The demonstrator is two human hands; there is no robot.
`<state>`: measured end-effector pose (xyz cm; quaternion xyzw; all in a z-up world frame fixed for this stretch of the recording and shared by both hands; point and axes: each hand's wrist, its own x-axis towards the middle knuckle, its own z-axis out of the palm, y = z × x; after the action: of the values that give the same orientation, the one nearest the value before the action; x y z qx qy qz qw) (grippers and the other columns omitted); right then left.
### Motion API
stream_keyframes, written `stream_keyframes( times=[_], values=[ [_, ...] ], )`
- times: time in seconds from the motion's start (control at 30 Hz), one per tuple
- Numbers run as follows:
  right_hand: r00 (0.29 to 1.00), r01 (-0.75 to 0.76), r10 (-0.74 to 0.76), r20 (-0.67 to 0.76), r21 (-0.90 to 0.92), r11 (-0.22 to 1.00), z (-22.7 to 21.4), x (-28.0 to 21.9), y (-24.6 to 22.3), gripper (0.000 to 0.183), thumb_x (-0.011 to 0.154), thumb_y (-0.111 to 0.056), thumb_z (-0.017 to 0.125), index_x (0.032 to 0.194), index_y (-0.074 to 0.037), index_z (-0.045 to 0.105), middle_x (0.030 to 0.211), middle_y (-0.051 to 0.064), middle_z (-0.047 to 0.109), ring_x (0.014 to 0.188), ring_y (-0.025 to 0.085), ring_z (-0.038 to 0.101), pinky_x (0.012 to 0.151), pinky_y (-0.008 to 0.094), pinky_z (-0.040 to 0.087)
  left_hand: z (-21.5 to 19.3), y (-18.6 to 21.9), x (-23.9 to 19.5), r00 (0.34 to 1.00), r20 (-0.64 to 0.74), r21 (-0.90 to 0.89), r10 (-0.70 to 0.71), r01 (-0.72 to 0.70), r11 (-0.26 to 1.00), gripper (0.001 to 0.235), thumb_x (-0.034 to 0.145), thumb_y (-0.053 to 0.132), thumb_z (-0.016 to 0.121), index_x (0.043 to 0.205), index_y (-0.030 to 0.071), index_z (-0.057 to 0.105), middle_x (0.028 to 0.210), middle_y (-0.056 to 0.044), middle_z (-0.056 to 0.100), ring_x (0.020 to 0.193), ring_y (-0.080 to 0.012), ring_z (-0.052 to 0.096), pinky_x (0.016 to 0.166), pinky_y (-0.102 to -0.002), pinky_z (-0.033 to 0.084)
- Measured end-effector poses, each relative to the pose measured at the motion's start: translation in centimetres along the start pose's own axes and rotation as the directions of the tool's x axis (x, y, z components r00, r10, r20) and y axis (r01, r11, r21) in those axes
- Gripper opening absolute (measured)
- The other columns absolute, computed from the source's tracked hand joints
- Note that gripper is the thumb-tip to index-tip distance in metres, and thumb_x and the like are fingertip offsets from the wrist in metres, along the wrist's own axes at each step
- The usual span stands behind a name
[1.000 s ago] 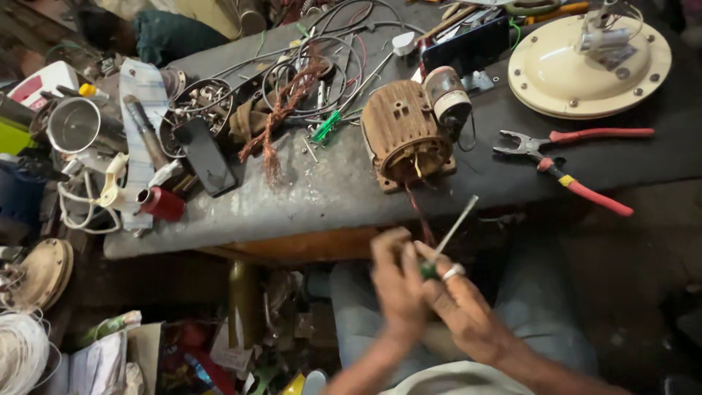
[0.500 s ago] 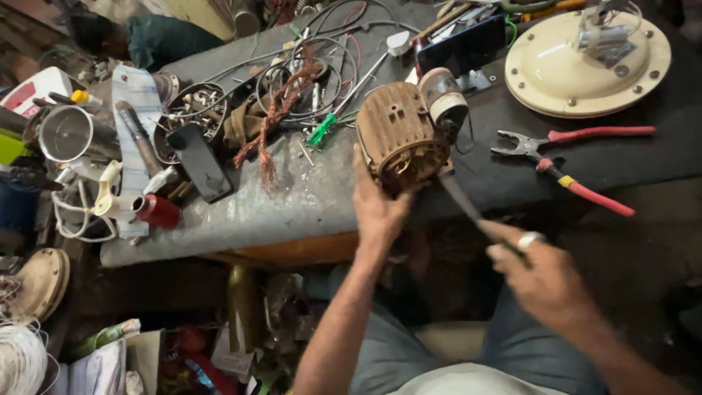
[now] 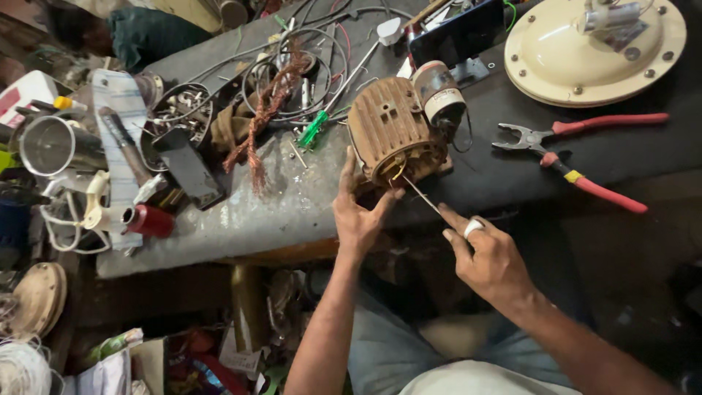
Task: The person removes copper windings from a motor stator using pliers and a screwdriver. They repeatedly pull, twist, and cut the wires to extract them from the stator slots.
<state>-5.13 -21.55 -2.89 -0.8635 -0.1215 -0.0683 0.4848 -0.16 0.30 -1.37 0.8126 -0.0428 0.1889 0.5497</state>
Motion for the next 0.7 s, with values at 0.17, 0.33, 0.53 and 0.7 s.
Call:
stream_keyframes(
  times=[0.17, 0.33, 0.53, 0.7],
  values=[
    [0.992, 0.117, -0.117, -0.051, -0.007, 0.993, -0.1, 0.0, -0.6, 0.035, 0.088, -0.003, 0.069, 0.124, -0.002, 0.070, 0.097, 0.021, 0.073, 0.070, 0.036, 0.066, 0.062, 0.041, 0.055, 1.4, 0.6, 0.1, 0.994, -0.111, 0.090, 0.013, -0.003, 0.996, 0.101, 0.080, 0.018, 0.090, 0.162, 0.007, 0.032, 0.113, -0.012, 0.079, 0.100, -0.0183, 0.077, 0.093, -0.032, 0.060],
    [0.956, 0.293, -0.292, -0.025, 0.092, 0.951, -1.1, 1.2, 0.9, 0.038, 0.089, -0.003, 0.066, 0.126, 0.000, 0.066, 0.100, 0.020, 0.072, 0.078, 0.033, 0.070, 0.068, 0.038, 0.056, 1.3, 0.3, 0.1, 0.993, -0.117, 0.097, 0.011, 0.001, 0.995, 0.100, 0.081, 0.018, 0.090, 0.162, 0.007, 0.033, 0.109, -0.013, 0.080, 0.096, -0.0183, 0.078, 0.090, -0.032, 0.061],
    [0.872, -0.471, 0.270, 0.408, 0.552, 0.688, 1.0, 2.2, 5.3, 0.041, 0.097, -0.009, 0.066, 0.138, -0.007, 0.072, 0.069, 0.006, 0.058, 0.054, 0.011, 0.047, 0.049, 0.029, 0.040, 1.1, -0.5, 0.0, 0.992, -0.110, 0.149, 0.065, -0.048, 0.988, 0.099, 0.082, 0.016, 0.088, 0.163, 0.009, 0.032, 0.109, -0.013, 0.080, 0.095, -0.0178, 0.079, 0.089, -0.031, 0.061],
    [0.981, -0.157, 0.101, 0.166, 0.367, 0.917, 1.6, 1.3, 5.5, 0.039, 0.091, -0.008, 0.067, 0.130, -0.006, 0.072, 0.067, 0.003, 0.067, 0.057, 0.009, 0.057, 0.057, 0.026, 0.051, 1.1, -0.7, -0.3, 0.992, -0.122, 0.177, 0.014, 0.008, 0.984, 0.098, 0.080, 0.015, 0.087, 0.162, 0.011, 0.034, 0.103, -0.013, 0.081, 0.091, -0.0190, 0.081, 0.084, -0.031, 0.063]
  ],
)
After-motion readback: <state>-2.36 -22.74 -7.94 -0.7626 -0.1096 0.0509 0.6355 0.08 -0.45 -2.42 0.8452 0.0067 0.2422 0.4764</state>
